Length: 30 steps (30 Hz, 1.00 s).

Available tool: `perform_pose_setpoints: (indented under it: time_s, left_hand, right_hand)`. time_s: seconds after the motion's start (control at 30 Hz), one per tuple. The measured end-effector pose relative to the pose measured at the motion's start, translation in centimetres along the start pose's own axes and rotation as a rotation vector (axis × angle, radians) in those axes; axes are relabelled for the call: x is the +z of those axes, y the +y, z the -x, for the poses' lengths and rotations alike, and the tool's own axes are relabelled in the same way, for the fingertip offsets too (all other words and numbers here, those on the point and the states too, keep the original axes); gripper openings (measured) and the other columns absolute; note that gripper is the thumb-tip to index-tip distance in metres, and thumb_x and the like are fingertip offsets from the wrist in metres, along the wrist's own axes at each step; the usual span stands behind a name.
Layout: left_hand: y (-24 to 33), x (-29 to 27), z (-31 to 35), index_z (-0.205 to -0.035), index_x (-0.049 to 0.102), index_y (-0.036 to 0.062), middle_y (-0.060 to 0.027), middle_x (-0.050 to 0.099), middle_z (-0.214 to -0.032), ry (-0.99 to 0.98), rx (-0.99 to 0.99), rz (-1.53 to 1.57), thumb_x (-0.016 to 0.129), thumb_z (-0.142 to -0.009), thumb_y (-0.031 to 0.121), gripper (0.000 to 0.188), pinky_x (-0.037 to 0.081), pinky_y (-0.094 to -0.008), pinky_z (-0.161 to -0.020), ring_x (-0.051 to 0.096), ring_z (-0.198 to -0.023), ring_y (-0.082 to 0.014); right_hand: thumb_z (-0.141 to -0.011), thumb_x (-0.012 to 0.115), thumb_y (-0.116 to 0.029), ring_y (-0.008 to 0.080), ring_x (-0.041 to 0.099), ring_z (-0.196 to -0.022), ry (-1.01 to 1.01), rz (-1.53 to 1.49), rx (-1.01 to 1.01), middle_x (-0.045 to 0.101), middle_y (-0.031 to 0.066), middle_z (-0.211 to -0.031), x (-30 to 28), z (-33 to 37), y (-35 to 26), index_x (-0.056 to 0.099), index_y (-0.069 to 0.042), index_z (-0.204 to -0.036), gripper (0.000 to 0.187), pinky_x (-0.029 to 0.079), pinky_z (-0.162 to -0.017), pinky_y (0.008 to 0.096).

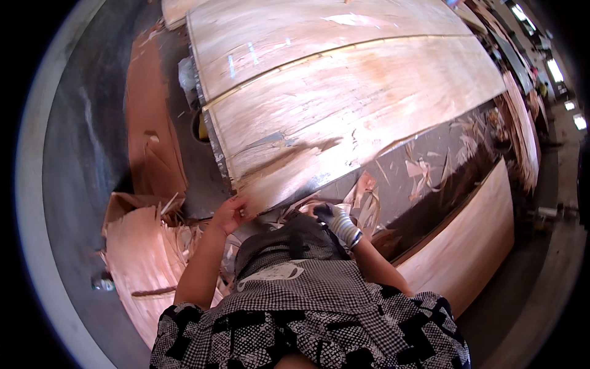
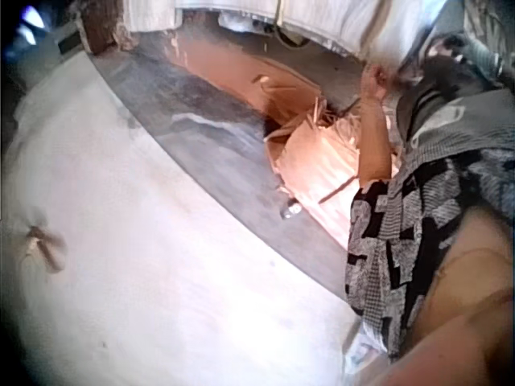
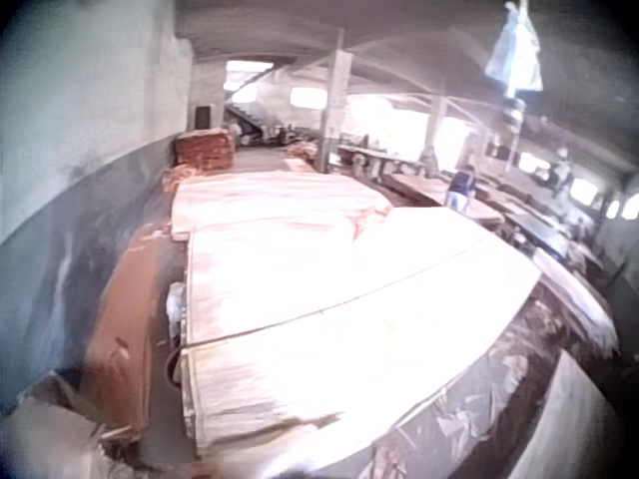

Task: The person applies pieces of tape to large sheets of wood veneer using a small cutting tool to trim the tape and the veneer edges.

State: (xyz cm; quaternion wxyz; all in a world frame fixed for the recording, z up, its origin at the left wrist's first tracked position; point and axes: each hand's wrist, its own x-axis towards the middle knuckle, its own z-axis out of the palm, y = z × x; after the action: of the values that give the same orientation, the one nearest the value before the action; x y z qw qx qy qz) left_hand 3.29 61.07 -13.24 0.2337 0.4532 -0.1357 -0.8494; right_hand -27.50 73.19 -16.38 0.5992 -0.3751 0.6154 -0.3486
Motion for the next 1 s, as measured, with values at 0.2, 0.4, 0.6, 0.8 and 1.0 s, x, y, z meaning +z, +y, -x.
perform_pose_setpoints:
  time_s: [0.2, 0.4, 0.6, 0.8, 1.0]
  left_hand:
    - [2.2, 3.0, 1.7, -0.098, 0.058, 0.0100, -0.0010, 0.063, -0.090, 0.103, 0.003, -0.002, 0.057, -0.084, 0.016, 0.015, 0.053, -0.0365, -0.066, 0.061, -0.078, -0.0149]
    - [0.6, 0.5, 0.7, -0.105, 0.055, 0.0109, -0.0030, 0.062, -0.095, 0.131, -0.037, -0.216, 0.058, -0.084, 0.019, 0.022, 0.053, -0.0392, -0.070, 0.061, -0.084, -0.0177]
    - [3.0, 2.9, 1.2, -0.095, 0.058, 0.0034, -0.0063, 0.064, -0.082, 0.275, -0.242, -1.308, 0.048, -0.088, 0.035, 0.034, 0.051, -0.0331, -0.066, 0.063, -0.079, -0.0182]
    - [7.2, 4.6, 0.1, -0.095, 0.059, 0.0046, -0.0095, 0.058, -0.103, 0.179, 0.886, -1.886, 0.055, -0.080, 0.025, 0.025, 0.044, -0.0351, -0.081, 0.055, -0.099, -0.0249]
    - [9.1, 3.2, -4.4, -0.127, 0.041, 0.0083, -0.0108, 0.031, -0.137, -0.202, 1.118, -2.233, 0.058, -0.079, 0.029, 0.055, 0.021, -0.0436, -0.105, 0.027, -0.128, -0.0295]
  right_hand:
    - [-0.080, 0.058, -0.003, 0.0132, 0.056, -0.069, -0.207, -0.602, -0.106, 0.060, 0.0032, -0.084, 2.9, -1.8, -4.8, 0.058, -0.005, -0.097, 0.017, 0.047, -0.060, 0.0271]
    - [-0.080, 0.054, 0.003, 0.0094, 0.054, -0.065, 0.037, -0.683, -0.107, 0.061, 0.0040, -0.086, 4.1, -2.5, -8.7, 0.056, -0.002, -0.110, 0.030, 0.046, -0.056, 0.0224]
    - [-0.079, 0.054, 0.003, 0.0108, 0.055, -0.070, 0.313, -0.178, -0.024, 0.062, 0.0029, -0.082, 3.3, -5.7, -0.9, 0.059, -0.003, -0.105, 0.027, 0.046, -0.059, 0.0244]
    - [-0.080, 0.056, -0.002, 0.0119, 0.055, -0.068, 0.465, -0.115, 0.003, 0.062, 0.0040, -0.081, 4.6, -6.8, -1.1, 0.063, -0.005, -0.096, 0.018, 0.045, -0.060, 0.0247]
    - [-0.083, 0.054, -0.004, 0.0102, 0.052, -0.068, 0.741, -0.373, 0.121, 0.060, 0.0000, -0.082, 7.8, -5.8, -3.3, 0.061, -0.005, -0.099, 0.018, 0.046, -0.057, 0.0246]
